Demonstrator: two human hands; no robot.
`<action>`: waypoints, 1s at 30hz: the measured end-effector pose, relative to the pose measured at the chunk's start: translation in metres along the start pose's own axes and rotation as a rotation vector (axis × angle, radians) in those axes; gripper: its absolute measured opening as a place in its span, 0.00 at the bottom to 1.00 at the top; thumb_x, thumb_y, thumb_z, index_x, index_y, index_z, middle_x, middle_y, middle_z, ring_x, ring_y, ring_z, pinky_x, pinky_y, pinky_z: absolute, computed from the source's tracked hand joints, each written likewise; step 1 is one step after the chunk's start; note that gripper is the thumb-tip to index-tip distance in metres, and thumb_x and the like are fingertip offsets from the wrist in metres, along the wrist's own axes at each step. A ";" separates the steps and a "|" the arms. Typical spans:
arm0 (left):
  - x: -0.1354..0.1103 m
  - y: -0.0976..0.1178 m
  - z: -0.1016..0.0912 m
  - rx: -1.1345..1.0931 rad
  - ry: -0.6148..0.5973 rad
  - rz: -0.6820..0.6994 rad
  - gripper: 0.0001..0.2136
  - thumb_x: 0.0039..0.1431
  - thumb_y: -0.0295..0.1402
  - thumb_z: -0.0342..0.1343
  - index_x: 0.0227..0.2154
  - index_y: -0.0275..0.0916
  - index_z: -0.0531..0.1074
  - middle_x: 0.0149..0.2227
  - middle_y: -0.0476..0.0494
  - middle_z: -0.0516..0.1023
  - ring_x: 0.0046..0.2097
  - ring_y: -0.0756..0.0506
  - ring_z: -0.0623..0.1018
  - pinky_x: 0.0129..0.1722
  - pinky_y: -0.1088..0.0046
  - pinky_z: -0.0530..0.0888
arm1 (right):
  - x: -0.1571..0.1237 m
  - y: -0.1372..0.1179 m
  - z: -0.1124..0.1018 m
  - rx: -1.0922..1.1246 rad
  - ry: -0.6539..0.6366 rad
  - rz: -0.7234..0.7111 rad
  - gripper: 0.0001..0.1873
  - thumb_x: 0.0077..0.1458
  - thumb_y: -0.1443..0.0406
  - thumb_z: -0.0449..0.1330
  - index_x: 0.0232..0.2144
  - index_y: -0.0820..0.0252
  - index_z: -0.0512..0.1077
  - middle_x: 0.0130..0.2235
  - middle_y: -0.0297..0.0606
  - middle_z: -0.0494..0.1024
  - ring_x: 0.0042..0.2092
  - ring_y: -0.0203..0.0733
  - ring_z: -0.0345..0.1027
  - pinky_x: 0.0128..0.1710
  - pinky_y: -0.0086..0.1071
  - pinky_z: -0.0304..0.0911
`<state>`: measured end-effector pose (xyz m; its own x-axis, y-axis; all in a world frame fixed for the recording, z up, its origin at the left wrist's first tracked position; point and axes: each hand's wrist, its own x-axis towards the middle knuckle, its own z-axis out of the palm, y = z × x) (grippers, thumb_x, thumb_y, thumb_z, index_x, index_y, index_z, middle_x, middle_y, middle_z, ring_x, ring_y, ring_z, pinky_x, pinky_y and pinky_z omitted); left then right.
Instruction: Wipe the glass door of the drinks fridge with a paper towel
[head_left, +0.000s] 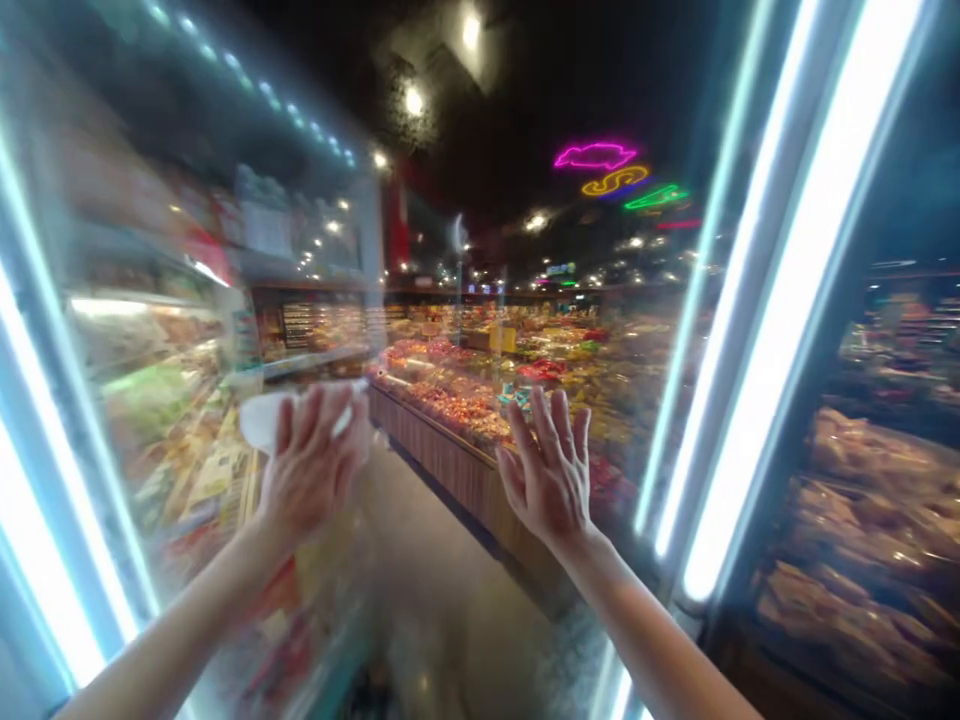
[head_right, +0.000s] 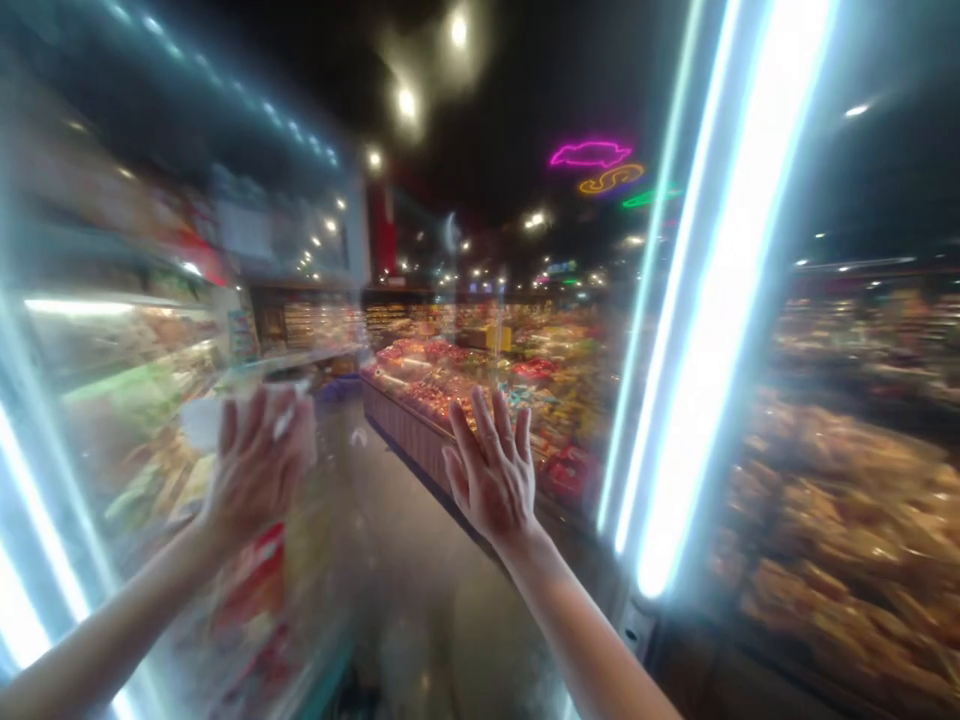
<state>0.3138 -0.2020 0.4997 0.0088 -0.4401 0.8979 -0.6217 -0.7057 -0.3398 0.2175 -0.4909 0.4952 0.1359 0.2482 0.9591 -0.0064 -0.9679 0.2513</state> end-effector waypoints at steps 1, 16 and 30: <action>0.017 -0.007 -0.005 0.010 0.034 -0.124 0.34 0.68 0.32 0.48 0.73 0.43 0.42 0.74 0.41 0.50 0.76 0.39 0.39 0.74 0.46 0.40 | 0.013 0.003 -0.001 0.006 -0.002 -0.016 0.44 0.66 0.64 0.57 0.74 0.52 0.37 0.75 0.44 0.46 0.75 0.55 0.35 0.71 0.63 0.44; 0.088 0.011 -0.006 0.068 0.104 -0.079 0.34 0.69 0.36 0.47 0.73 0.39 0.39 0.75 0.38 0.43 0.76 0.38 0.35 0.73 0.46 0.36 | 0.059 -0.017 0.010 0.079 -0.068 -0.064 0.37 0.70 0.61 0.50 0.74 0.61 0.40 0.75 0.43 0.46 0.76 0.53 0.30 0.74 0.60 0.39; 0.066 -0.015 -0.022 0.069 -0.117 0.174 0.31 0.70 0.33 0.43 0.73 0.47 0.40 0.74 0.46 0.50 0.76 0.42 0.40 0.74 0.51 0.35 | 0.074 -0.020 0.004 0.107 -0.046 -0.059 0.40 0.69 0.65 0.50 0.74 0.60 0.32 0.74 0.44 0.48 0.76 0.52 0.30 0.74 0.60 0.39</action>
<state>0.3060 -0.2083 0.5705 -0.0008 -0.6175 0.7866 -0.5666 -0.6478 -0.5091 0.2316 -0.4539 0.5604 0.1786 0.3047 0.9356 0.1084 -0.9512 0.2891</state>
